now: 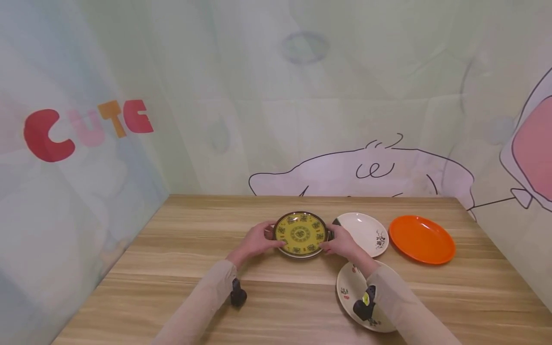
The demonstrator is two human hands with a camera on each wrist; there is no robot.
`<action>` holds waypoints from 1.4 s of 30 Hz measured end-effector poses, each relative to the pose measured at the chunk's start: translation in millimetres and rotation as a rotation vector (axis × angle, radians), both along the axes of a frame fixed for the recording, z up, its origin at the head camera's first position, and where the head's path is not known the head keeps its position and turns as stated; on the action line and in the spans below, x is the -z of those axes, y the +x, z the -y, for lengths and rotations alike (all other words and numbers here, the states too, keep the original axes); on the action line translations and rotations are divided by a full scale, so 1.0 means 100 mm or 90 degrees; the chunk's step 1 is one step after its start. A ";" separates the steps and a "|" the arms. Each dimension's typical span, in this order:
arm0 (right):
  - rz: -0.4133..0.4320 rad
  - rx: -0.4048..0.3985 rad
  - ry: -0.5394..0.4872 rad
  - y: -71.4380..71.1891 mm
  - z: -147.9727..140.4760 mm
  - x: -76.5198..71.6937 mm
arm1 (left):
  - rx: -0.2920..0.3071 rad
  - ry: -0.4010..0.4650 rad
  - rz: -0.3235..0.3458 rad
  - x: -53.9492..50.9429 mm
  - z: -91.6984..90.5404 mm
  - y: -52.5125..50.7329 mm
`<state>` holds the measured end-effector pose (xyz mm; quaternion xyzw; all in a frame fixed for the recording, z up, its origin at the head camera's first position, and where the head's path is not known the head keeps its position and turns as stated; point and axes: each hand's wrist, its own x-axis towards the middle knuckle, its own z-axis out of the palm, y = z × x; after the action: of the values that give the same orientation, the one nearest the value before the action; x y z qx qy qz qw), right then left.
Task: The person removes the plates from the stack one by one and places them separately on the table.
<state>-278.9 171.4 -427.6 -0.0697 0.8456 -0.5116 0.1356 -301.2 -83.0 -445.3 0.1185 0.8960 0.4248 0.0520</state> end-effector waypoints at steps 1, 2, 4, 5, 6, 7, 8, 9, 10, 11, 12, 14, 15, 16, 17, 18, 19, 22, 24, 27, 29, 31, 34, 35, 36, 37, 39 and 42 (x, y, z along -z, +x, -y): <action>-0.004 -0.003 0.000 0.00 0.00 0.00 | -0.003 -0.008 -0.001 0.00 0.00 0.00; -0.008 -0.006 0.002 0.00 0.00 0.00 | -0.005 -0.016 -0.004 -0.01 0.00 0.00; -0.008 0.002 0.004 0.01 0.01 -0.01 | -0.011 -0.033 -0.006 -0.01 0.00 0.00; -0.008 0.007 0.005 0.01 0.01 -0.01 | -0.014 -0.037 -0.004 -0.02 -0.01 0.00; 0.001 0.020 0.011 0.02 0.03 -0.03 | -0.017 -0.042 -0.005 -0.02 -0.01 0.00; 0.003 0.024 0.015 0.02 0.03 -0.03 | -0.021 -0.048 -0.006 -0.03 -0.02 0.00; 0.003 0.027 0.018 0.01 0.03 -0.03 | -0.025 -0.052 -0.007 -0.03 -0.02 0.00; 0.004 0.031 0.020 0.01 0.04 -0.03 | -0.029 -0.053 -0.007 -0.03 -0.03 0.00; 0.004 0.032 0.023 0.01 0.04 -0.03 | -0.032 -0.054 -0.007 -0.03 -0.03 0.00; 0.004 0.032 0.025 0.01 0.04 -0.03 | -0.035 -0.055 -0.007 -0.02 -0.04 0.00; 0.003 0.030 0.027 0.00 0.04 -0.02 | -0.038 -0.053 -0.007 -0.02 -0.04 0.00; 0.004 0.031 0.027 -0.01 0.03 0.00 | -0.043 -0.041 0.001 0.00 -0.04 -0.01; 0.005 0.030 0.027 -0.01 0.03 0.00 | -0.045 -0.037 0.005 0.00 -0.04 -0.02; 0.006 0.028 0.027 -0.01 0.03 0.00 | -0.048 -0.031 0.010 0.01 -0.04 -0.02; 0.006 0.027 0.027 -0.01 0.03 0.00 | -0.049 -0.025 0.013 0.01 -0.04 -0.02; 0.006 0.027 0.026 -0.01 0.03 0.00 | -0.050 -0.017 0.016 0.01 -0.04 -0.02; 0.007 0.028 0.025 -0.01 0.03 0.00 | -0.050 -0.011 0.019 0.01 -0.03 -0.02; 0.004 0.025 0.025 -0.01 0.03 0.00 | -0.047 0.002 0.025 0.01 -0.02 -0.03; 0.004 0.024 0.026 -0.01 0.02 0.01 | -0.044 0.005 0.028 0.01 -0.01 -0.03; 0.009 0.025 0.018 -0.01 0.02 0.02 | -0.043 0.005 0.040 -0.01 -0.01 -0.03; 0.015 0.025 0.012 -0.01 0.02 0.03 | -0.042 0.003 0.044 -0.02 -0.01 -0.02; 0.020 0.027 0.005 -0.01 0.02 0.03 | -0.042 0.004 0.047 -0.03 -0.01 -0.02; 0.017 0.026 0.010 -0.02 0.01 0.04 | -0.041 0.012 0.048 -0.03 -0.01 -0.02; 0.014 0.026 0.010 -0.02 0.01 0.04 | -0.041 0.016 0.047 -0.03 -0.01 -0.02; 0.010 0.026 0.013 -0.02 0.01 0.04 | -0.042 0.022 0.049 -0.03 -0.01 -0.02; 0.007 0.026 0.015 -0.02 0.01 0.05 | -0.043 0.030 0.049 -0.03 0.00 -0.02; 0.000 0.020 0.018 -0.02 0.01 0.05 | -0.049 0.050 0.053 -0.03 0.01 -0.02; -0.005 0.017 0.017 -0.01 0.01 0.05 | -0.057 0.095 0.060 -0.03 0.02 -0.03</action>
<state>-280.4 170.5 -432.3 -0.0586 0.8539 -0.5015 0.1261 -303.8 -84.7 -442.2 0.0619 0.8628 0.4974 0.0662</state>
